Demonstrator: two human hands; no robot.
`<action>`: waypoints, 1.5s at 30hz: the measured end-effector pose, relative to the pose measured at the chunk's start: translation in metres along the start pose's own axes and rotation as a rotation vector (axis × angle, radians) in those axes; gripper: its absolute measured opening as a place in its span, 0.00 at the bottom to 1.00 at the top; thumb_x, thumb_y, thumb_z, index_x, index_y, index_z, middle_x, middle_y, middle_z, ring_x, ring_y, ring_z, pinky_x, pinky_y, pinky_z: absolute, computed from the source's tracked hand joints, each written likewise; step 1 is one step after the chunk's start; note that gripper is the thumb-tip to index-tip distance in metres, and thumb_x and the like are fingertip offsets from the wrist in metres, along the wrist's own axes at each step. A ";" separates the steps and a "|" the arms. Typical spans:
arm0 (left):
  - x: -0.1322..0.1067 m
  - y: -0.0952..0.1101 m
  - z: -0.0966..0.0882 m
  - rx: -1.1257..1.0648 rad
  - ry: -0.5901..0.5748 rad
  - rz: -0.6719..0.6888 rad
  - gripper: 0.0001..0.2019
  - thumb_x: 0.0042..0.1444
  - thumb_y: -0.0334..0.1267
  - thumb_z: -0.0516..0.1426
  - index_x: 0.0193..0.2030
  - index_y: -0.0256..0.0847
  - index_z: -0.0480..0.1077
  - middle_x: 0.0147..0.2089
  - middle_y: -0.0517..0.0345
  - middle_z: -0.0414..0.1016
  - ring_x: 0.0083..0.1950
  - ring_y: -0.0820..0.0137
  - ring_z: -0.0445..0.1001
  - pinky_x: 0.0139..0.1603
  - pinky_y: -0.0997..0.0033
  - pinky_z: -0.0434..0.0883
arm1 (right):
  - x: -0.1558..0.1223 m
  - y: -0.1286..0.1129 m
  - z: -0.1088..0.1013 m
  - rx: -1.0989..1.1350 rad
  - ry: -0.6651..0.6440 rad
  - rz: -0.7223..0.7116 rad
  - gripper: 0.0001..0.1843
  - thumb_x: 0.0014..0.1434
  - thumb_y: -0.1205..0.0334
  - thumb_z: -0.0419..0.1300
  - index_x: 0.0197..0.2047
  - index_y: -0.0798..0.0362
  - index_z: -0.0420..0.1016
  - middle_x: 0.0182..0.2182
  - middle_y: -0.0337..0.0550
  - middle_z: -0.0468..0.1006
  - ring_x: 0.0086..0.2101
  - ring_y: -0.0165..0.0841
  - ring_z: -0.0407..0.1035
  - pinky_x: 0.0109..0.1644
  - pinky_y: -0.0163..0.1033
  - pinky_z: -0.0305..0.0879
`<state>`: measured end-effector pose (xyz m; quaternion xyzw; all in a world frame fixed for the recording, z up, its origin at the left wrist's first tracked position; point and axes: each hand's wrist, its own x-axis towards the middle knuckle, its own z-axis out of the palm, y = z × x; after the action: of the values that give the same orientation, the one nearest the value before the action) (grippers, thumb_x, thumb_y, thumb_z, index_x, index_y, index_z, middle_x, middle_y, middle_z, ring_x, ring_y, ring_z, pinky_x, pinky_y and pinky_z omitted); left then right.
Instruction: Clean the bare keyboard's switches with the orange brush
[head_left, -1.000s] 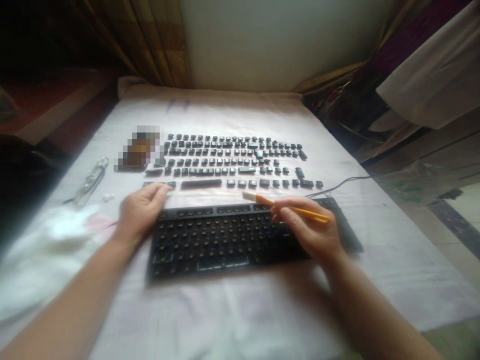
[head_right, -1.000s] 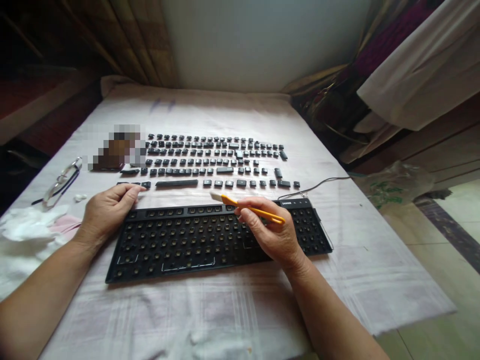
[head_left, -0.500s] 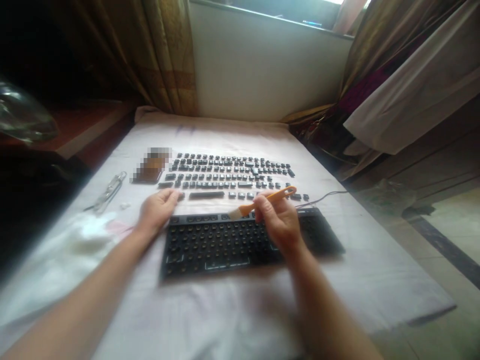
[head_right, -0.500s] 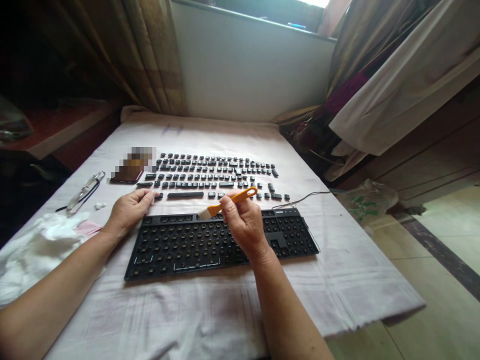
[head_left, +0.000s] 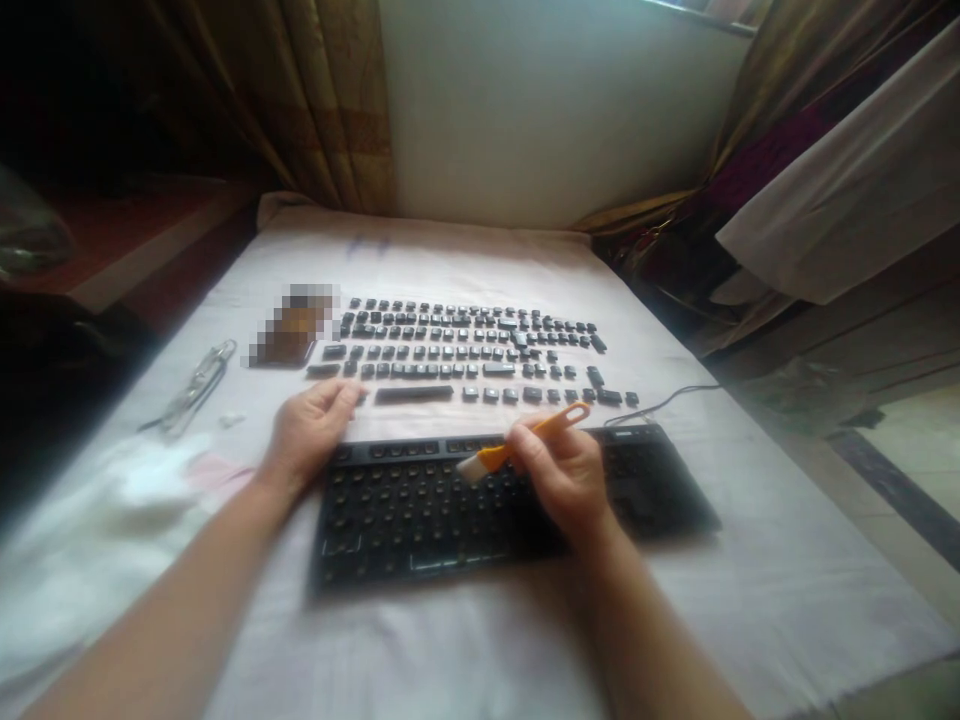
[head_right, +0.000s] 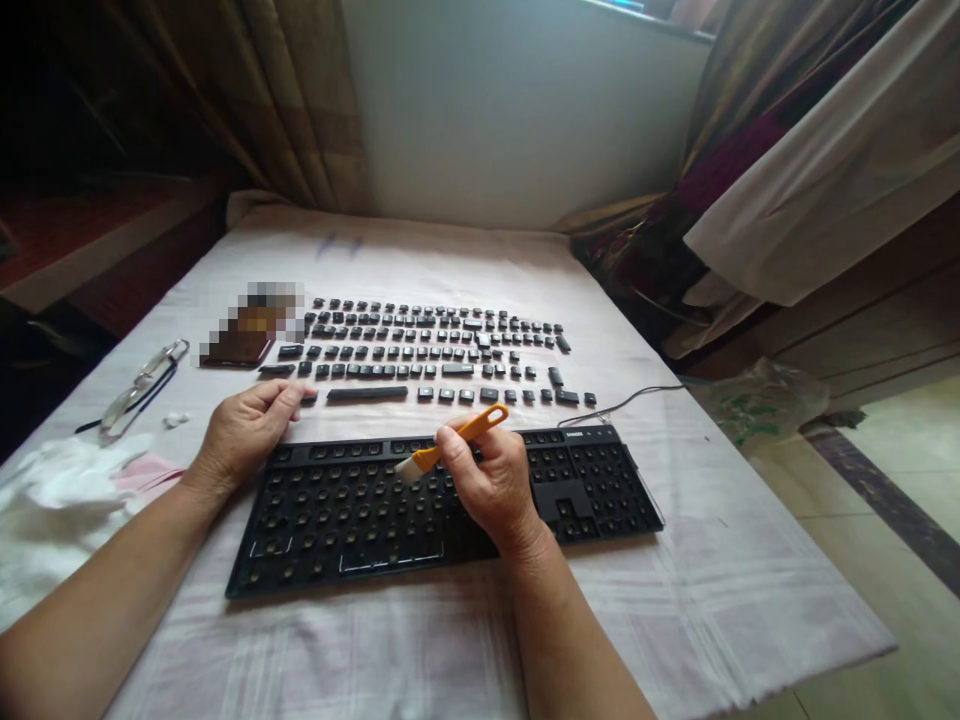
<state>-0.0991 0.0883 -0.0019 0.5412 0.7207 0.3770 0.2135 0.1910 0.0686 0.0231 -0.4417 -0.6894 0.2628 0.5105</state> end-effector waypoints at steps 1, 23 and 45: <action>-0.001 0.001 0.000 0.006 -0.007 0.002 0.25 0.53 0.60 0.53 0.39 0.44 0.81 0.28 0.59 0.78 0.29 0.67 0.73 0.34 0.71 0.71 | -0.001 0.000 0.000 -0.021 0.004 -0.018 0.09 0.62 0.61 0.61 0.30 0.52 0.78 0.22 0.40 0.81 0.21 0.32 0.75 0.29 0.37 0.73; -0.001 0.001 0.001 0.059 -0.057 -0.007 0.23 0.55 0.60 0.53 0.40 0.45 0.81 0.29 0.60 0.78 0.32 0.67 0.74 0.41 0.70 0.72 | -0.011 -0.011 -0.014 -0.019 0.163 0.014 0.10 0.66 0.62 0.62 0.32 0.51 0.80 0.20 0.36 0.76 0.17 0.28 0.67 0.22 0.34 0.66; -0.001 0.000 0.001 0.073 -0.063 0.001 0.21 0.56 0.59 0.54 0.39 0.47 0.81 0.32 0.60 0.81 0.37 0.65 0.77 0.45 0.69 0.72 | -0.016 -0.016 0.005 0.134 -0.108 -0.081 0.09 0.65 0.72 0.58 0.39 0.51 0.78 0.28 0.40 0.82 0.24 0.31 0.75 0.26 0.35 0.72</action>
<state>-0.0979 0.0876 -0.0030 0.5609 0.7265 0.3332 0.2159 0.1822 0.0479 0.0268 -0.3635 -0.7140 0.3110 0.5111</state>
